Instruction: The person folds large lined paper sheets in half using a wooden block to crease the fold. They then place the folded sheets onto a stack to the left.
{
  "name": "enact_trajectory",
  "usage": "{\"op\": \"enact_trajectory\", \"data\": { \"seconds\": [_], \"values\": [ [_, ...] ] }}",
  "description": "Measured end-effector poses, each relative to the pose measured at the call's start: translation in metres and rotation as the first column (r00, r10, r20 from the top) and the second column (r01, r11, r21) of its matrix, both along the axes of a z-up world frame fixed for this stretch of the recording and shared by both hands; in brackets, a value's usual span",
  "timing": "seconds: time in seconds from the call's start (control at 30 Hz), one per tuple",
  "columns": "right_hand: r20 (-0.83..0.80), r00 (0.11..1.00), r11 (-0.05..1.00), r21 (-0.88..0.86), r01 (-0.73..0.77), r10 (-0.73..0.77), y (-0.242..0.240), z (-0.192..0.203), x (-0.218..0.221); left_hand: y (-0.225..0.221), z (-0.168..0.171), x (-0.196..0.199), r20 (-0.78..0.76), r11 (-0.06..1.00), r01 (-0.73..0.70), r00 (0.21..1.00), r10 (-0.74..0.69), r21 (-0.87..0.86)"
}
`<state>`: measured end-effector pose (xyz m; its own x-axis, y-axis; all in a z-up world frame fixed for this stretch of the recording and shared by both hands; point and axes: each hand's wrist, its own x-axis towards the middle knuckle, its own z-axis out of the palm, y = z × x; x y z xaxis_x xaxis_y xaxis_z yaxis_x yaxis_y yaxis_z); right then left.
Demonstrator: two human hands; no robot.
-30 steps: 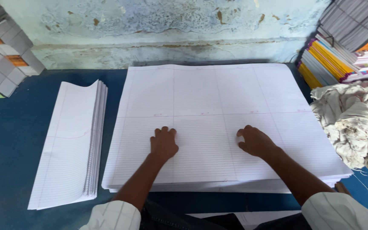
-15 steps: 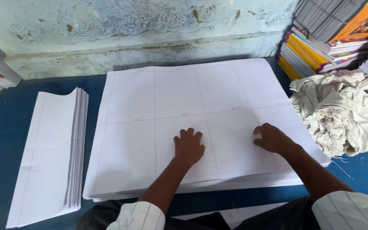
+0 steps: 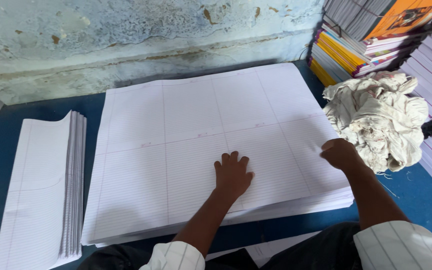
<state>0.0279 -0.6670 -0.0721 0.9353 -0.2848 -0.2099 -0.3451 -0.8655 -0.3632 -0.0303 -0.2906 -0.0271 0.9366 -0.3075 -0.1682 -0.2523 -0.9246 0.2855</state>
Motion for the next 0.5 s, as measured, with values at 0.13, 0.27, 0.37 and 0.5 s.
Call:
{"op": "enact_trajectory", "data": {
  "seconds": [0.13, 0.27, 0.37, 0.5],
  "values": [
    [0.022, 0.996, 0.995, -0.056, 0.087, -0.086, -0.031, -0.006, -0.008, -0.012, 0.003, -0.003, 0.004, 1.0, 0.015, 1.0, -0.015, -0.011],
    [0.014, 0.973, 0.97, -0.082, 0.23, -0.229, -0.059, -0.014, -0.017, -0.02, 0.004, -0.003, -0.016, 1.0, 0.014, 1.0, -0.014, 0.002],
    [-0.067, 0.966, 0.955, -0.186, 0.232, -0.248, -0.076, -0.025, -0.014, -0.02, 0.003, -0.002, -0.011, 1.0, 0.02, 1.0, -0.02, 0.015],
    [-0.164, 0.951, 0.954, -0.191, 0.229, -0.262, -0.093, -0.045, -0.007, -0.017, 0.001, -0.003, -0.006, 1.0, 0.029, 1.0, -0.029, 0.001]
  ]
}}
